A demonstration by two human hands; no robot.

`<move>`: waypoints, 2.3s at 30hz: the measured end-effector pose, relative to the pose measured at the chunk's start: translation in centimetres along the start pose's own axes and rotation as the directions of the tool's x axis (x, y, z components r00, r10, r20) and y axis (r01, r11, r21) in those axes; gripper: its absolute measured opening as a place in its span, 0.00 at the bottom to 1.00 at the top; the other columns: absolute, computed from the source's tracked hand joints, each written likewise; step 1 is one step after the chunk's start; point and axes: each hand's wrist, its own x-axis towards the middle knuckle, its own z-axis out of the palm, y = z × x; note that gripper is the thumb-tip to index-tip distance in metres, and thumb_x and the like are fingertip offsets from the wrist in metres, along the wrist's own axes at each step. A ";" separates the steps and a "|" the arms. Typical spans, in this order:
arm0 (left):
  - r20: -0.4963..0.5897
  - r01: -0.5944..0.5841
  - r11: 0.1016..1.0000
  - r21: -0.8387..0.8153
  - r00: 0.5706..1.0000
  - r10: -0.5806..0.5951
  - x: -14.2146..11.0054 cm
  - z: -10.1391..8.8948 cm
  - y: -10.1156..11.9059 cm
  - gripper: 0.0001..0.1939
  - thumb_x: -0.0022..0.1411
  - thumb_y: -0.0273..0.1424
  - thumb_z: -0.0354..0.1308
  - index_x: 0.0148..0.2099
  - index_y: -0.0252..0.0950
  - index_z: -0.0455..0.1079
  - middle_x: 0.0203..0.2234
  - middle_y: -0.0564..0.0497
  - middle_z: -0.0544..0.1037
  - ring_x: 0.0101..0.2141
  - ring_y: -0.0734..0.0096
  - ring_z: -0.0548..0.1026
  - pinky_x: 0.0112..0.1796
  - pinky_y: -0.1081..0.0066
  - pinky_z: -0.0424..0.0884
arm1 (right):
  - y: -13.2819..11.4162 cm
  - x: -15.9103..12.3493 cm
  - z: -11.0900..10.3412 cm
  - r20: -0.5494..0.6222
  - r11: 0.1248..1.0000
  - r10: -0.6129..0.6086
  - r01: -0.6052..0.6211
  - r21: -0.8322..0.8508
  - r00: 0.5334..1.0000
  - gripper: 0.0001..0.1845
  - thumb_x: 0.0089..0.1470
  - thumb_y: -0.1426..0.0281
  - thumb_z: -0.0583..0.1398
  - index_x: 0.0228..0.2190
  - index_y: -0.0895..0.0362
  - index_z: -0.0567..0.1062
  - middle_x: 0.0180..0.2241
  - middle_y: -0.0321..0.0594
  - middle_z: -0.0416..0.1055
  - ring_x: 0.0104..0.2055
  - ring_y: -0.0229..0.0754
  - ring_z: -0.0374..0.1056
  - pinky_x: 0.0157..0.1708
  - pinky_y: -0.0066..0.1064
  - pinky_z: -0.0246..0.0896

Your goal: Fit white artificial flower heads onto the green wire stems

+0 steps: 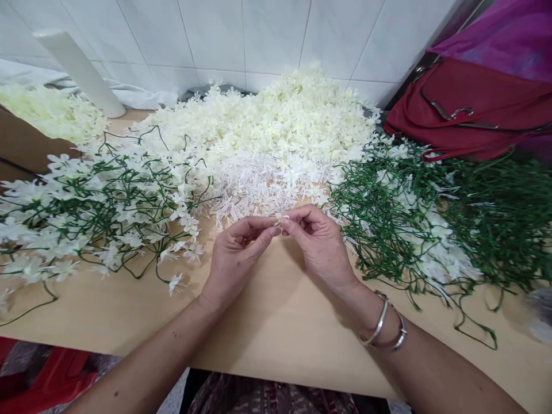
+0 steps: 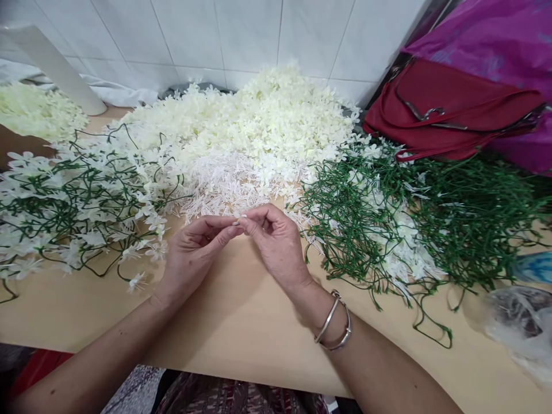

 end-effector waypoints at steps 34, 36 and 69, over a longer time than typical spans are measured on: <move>0.191 -0.222 0.487 0.845 0.975 0.113 10.7 1.1 2.9 0.09 0.66 0.28 0.59 0.44 0.36 0.80 0.41 0.45 0.84 0.39 0.62 0.80 0.42 0.66 0.73 | -1.2 -0.9 0.2 0.392 0.882 0.060 0.135 -0.451 0.918 0.09 0.62 0.79 0.56 0.31 0.54 0.68 0.25 0.30 0.64 0.27 0.36 0.58 0.34 0.28 0.53; 0.227 -0.242 0.315 0.918 0.970 0.085 11.7 1.4 2.5 0.10 0.67 0.27 0.56 0.42 0.36 0.80 0.41 0.44 0.83 0.40 0.59 0.80 0.43 0.64 0.72 | -1.2 -0.6 0.0 0.415 0.871 0.067 0.150 -0.468 0.907 0.10 0.62 0.79 0.57 0.29 0.54 0.67 0.26 0.30 0.65 0.29 0.36 0.59 0.34 0.28 0.53; 0.491 -0.520 0.264 0.812 0.854 0.171 11.0 1.7 4.3 0.18 0.58 0.20 0.52 0.44 0.38 0.79 0.46 0.42 0.81 0.42 0.54 0.77 0.42 0.60 0.72 | 0.2 -0.6 0.0 0.478 0.788 -0.065 0.339 -0.515 0.876 0.09 0.63 0.77 0.54 0.31 0.54 0.65 0.29 0.37 0.68 0.33 0.42 0.62 0.36 0.31 0.54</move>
